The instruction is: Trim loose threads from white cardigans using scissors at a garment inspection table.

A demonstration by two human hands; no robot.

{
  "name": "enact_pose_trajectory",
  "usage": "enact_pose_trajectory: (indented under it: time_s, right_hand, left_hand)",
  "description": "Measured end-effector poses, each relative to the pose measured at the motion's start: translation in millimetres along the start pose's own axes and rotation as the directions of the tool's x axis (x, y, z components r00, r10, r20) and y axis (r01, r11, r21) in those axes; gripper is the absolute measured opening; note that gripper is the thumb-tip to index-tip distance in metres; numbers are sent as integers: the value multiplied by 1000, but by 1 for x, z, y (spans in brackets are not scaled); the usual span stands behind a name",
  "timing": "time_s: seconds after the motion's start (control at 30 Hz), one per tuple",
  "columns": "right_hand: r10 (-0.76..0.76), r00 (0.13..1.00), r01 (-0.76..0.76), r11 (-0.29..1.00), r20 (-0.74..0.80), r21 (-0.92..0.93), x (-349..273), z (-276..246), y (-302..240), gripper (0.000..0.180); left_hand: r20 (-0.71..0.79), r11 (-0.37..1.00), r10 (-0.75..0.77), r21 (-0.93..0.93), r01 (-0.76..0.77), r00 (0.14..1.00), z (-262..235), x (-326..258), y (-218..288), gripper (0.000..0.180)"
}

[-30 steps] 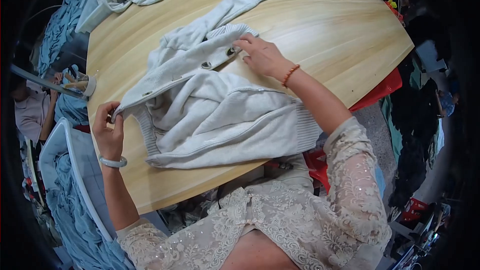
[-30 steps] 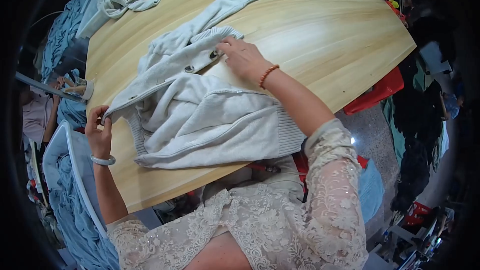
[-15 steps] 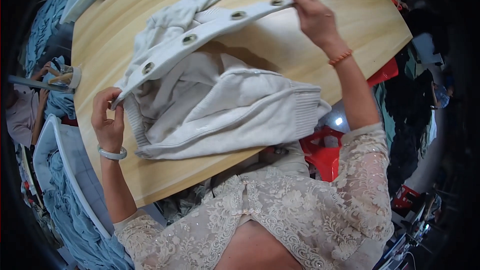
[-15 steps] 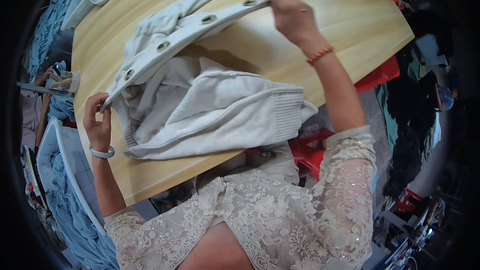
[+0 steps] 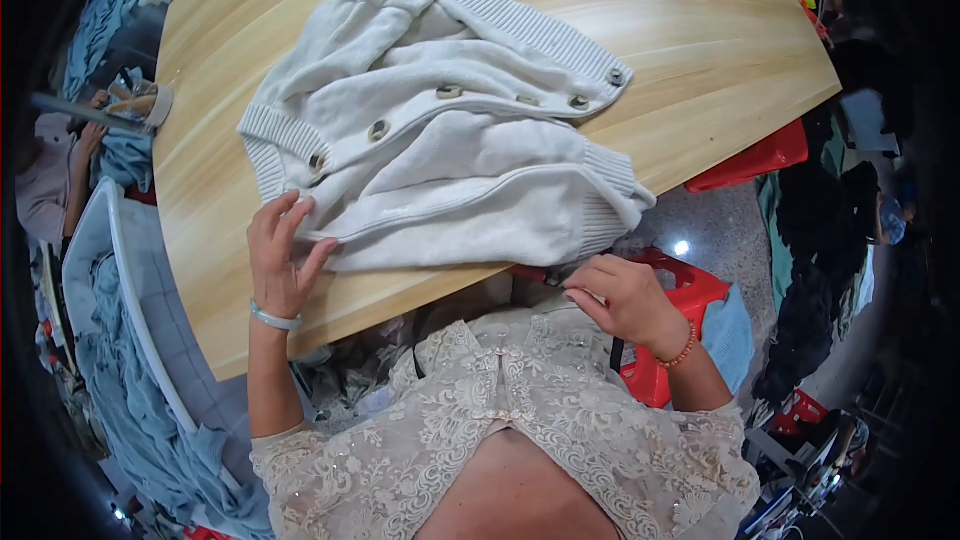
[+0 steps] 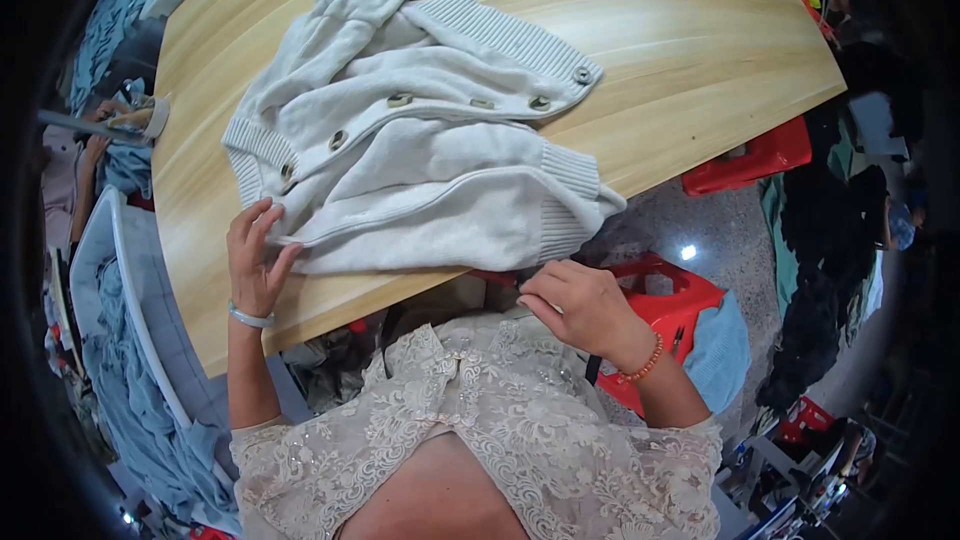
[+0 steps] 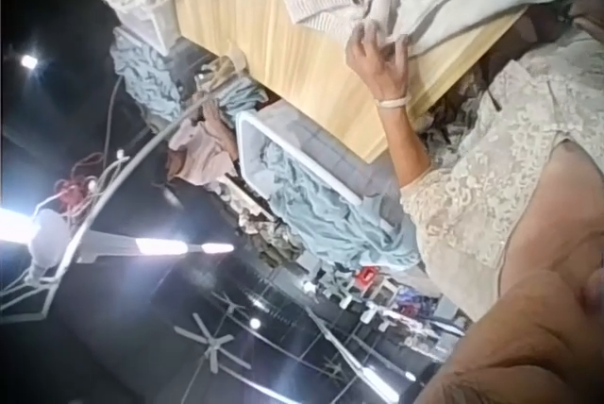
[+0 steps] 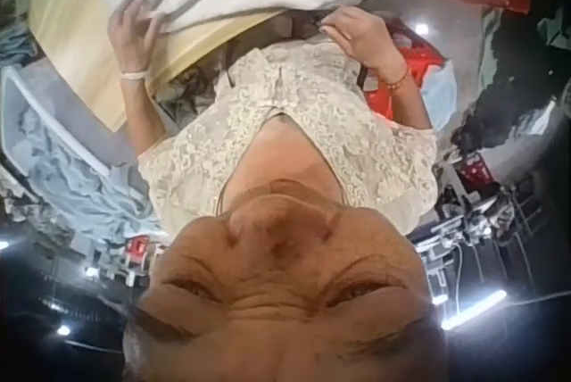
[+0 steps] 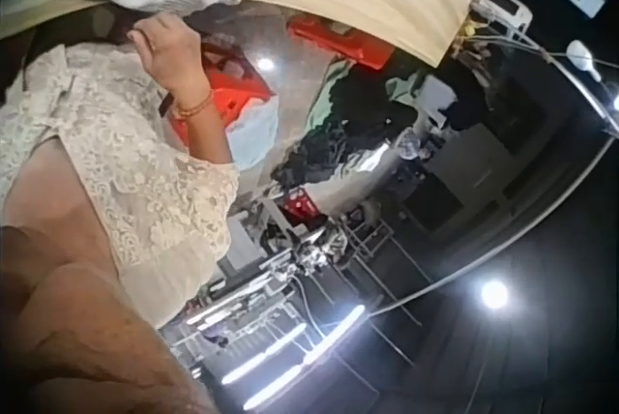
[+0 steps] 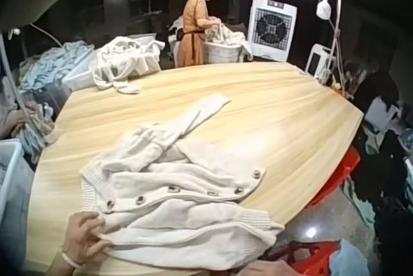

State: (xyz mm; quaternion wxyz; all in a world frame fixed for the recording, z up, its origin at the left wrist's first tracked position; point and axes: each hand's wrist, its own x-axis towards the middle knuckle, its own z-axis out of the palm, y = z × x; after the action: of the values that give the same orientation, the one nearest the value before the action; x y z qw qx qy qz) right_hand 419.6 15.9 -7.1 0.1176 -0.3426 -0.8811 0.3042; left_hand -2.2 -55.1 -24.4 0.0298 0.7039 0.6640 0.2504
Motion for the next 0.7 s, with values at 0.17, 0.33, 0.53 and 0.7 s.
enact_pose_trajectory:
  time_s: [0.17, 0.33, 0.53, 0.7]
  right_hand:
    - [-75, 924, 51, 996, -376, -74, 9, 14, 10, 28]
    - [-12, 762, -218, 936, -647, -275, 43, -4, 47, 39]
    - [282, 886, -189, 945, -369, 268, 49, -27, 84, 23]
    - [263, 912, -53, 836, -314, 546, 68, -83, 104, 17]
  left_hand:
    - [27, 1000, -10, 3, 10, 1000, -3, -10, -22, 50]
    - [128, 884, -239, -381, 271, 962, -3, -7, -53, 29]
    - [288, 693, -345, -564, 449, 893, -3, -5, -71, 27]
    - [455, 561, -367, -588, 583, 811, -25, 1, -66, 31]
